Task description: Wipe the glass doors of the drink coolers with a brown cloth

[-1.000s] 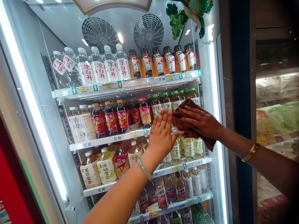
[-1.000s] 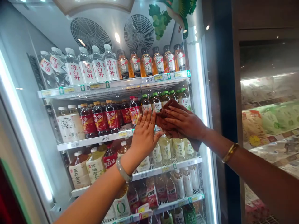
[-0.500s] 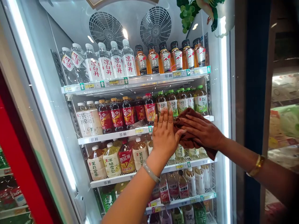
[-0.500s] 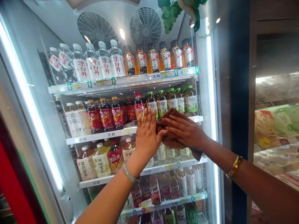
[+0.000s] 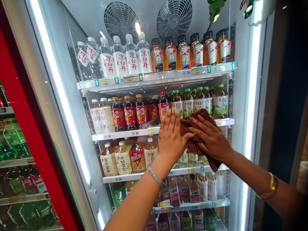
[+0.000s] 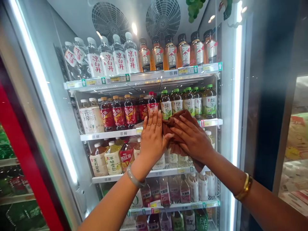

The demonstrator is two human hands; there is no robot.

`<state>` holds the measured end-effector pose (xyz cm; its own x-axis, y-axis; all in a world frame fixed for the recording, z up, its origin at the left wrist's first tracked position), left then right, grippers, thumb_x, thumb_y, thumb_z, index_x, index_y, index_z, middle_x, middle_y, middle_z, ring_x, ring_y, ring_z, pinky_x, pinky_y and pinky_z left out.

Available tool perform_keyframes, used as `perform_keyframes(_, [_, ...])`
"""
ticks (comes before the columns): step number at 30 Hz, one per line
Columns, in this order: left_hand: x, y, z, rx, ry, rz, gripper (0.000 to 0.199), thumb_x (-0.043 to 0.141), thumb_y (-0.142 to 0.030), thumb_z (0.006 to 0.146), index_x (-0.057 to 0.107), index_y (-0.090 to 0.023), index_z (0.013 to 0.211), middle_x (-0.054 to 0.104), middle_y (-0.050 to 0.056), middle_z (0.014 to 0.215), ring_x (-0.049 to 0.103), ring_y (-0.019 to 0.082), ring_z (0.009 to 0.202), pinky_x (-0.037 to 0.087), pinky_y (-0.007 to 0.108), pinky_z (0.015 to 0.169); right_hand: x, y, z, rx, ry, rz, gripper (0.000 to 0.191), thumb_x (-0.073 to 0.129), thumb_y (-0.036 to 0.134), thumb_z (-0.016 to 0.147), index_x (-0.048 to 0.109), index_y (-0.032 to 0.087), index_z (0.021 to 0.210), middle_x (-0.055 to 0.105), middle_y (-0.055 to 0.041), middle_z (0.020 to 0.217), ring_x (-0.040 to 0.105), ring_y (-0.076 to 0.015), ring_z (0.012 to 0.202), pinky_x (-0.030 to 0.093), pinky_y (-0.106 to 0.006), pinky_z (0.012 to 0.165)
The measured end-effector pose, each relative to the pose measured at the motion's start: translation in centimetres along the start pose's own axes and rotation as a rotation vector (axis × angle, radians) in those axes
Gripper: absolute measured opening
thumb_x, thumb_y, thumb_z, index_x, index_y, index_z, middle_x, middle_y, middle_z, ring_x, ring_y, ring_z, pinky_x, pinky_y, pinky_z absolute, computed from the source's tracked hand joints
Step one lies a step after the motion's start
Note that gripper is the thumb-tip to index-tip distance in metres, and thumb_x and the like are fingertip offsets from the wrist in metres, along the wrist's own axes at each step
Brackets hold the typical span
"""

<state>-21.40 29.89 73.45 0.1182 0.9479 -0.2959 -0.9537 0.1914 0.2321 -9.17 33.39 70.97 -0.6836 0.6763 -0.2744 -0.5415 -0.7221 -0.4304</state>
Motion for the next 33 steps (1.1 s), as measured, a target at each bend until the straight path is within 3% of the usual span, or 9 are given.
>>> perform_keyframes(3, [-0.6, 0.9, -0.1, -0.035, -0.016, -0.012, 0.09, 0.026, -0.068, 0.105, 0.008, -0.009, 0.171, 0.026, 0.02, 0.176, 0.015, 0.029, 0.167, 0.016, 0.055, 0.136, -0.1, -0.7, 2.4, 0.181, -0.057, 0.051, 0.054, 0.061, 0.026, 0.099, 0.053, 0.026, 0.152, 0.044, -0.0082, 0.168, 0.029, -0.0307, 0.162, 0.037, -0.059, 0.129])
perform_keyframes(6, [-1.2, 2.0, -0.3, -0.1, -0.031, -0.033, 0.089, 0.025, -0.067, 0.105, 0.006, -0.011, 0.171, 0.024, 0.018, 0.177, 0.011, 0.027, 0.168, 0.013, 0.055, 0.137, 0.9, 2.1, 4.6, 0.257, -0.16, 0.034, 0.054, 0.059, 0.027, 0.1, 0.051, 0.027, 0.154, 0.045, -0.009, 0.167, 0.027, -0.0291, 0.163, 0.035, -0.059, 0.131])
perform_keyframes(11, [-2.0, 3.7, -3.0, -0.093, 0.025, -0.036, 0.088, 0.026, -0.064, 0.107, -0.003, -0.013, 0.171, 0.017, 0.019, 0.178, 0.009, 0.026, 0.168, 0.016, 0.055, 0.136, 3.8, 7.8, 1.3, 0.159, -0.103, 0.006, 0.061, 0.06, 0.023, 0.099, 0.047, 0.026, 0.158, 0.056, -0.0098, 0.159, 0.036, -0.0283, 0.16, 0.03, -0.058, 0.133])
perform_keyframes(14, [-2.2, 4.3, -4.7, -0.062, 0.064, -0.029, 0.086, 0.028, -0.062, 0.107, -0.002, -0.013, 0.171, 0.02, 0.018, 0.178, 0.012, 0.026, 0.167, 0.019, 0.053, 0.136, 3.6, 7.1, -0.6, 0.244, -0.112, 0.014, 0.066, 0.065, 0.023, 0.096, 0.046, 0.029, 0.159, 0.05, -0.0105, 0.164, 0.038, -0.0335, 0.158, 0.036, -0.063, 0.129])
perform_keyframes(18, [-2.7, 4.9, -5.3, -0.052, 0.064, -0.046, 0.086, 0.031, -0.061, 0.107, -0.002, -0.013, 0.171, 0.02, 0.018, 0.177, 0.014, 0.028, 0.167, 0.023, 0.055, 0.135, 3.2, 5.9, 2.1, 0.481, -0.221, 0.048, 0.07, 0.063, 0.024, 0.097, 0.042, 0.036, 0.162, 0.04, -0.0071, 0.17, 0.029, -0.0377, 0.162, 0.033, -0.071, 0.127])
perform_keyframes(22, [-4.5, 7.5, -5.8, -0.132, 0.035, -0.018, 0.084, 0.034, -0.052, 0.109, -0.009, -0.014, 0.17, 0.02, 0.016, 0.178, 0.014, 0.029, 0.167, 0.019, 0.061, 0.135, 5.7, 10.2, 5.2, 0.493, -0.229, 0.079, 0.073, 0.053, 0.02, 0.101, 0.029, 0.039, 0.167, 0.038, -0.0041, 0.172, 0.027, -0.034, 0.163, 0.028, -0.069, 0.131])
perform_keyframes(26, [-5.5, 9.8, -7.8, -0.121, 0.104, 0.023, 0.086, 0.039, -0.052, 0.108, -0.006, -0.015, 0.171, 0.023, 0.015, 0.177, 0.018, 0.028, 0.166, 0.019, 0.058, 0.136, 7.7, 14.9, 3.2, 0.353, -0.179, 0.023, 0.077, 0.056, 0.019, 0.099, 0.028, 0.034, 0.168, 0.042, -0.0056, 0.169, 0.032, -0.0334, 0.161, 0.027, -0.063, 0.133])
perform_keyframes(29, [-5.7, 10.5, -9.0, -0.089, 0.141, 0.016, 0.089, 0.042, -0.054, 0.107, -0.002, -0.012, 0.171, 0.026, 0.016, 0.176, 0.019, 0.028, 0.166, 0.022, 0.054, 0.135, 7.7, 14.3, 2.3, 0.432, -0.177, 0.02, 0.075, 0.061, 0.024, 0.097, 0.035, 0.033, 0.166, 0.036, -0.007, 0.173, 0.03, -0.0386, 0.161, 0.033, -0.066, 0.13])
perform_keyframes(33, [-6.7, 11.7, -9.4, -0.097, 0.106, 0.001, 0.092, 0.045, -0.058, 0.105, -0.001, -0.011, 0.171, 0.024, 0.017, 0.177, 0.016, 0.03, 0.167, 0.018, 0.059, 0.136, 7.4, 14.0, 6.1, 0.538, -0.227, 0.05, 0.069, 0.056, 0.027, 0.099, 0.037, 0.033, 0.165, 0.036, -0.0077, 0.172, 0.027, -0.0406, 0.162, 0.033, -0.071, 0.127])
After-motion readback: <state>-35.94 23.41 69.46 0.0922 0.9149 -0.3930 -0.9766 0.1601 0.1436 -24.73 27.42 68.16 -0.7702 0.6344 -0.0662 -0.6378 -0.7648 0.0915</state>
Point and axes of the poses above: each hand's wrist, its own z-axis towards the middle knuckle, its own x-axis out of the palm, y = z × x, the point moved 10 cm from there along z, towards the middle knuckle
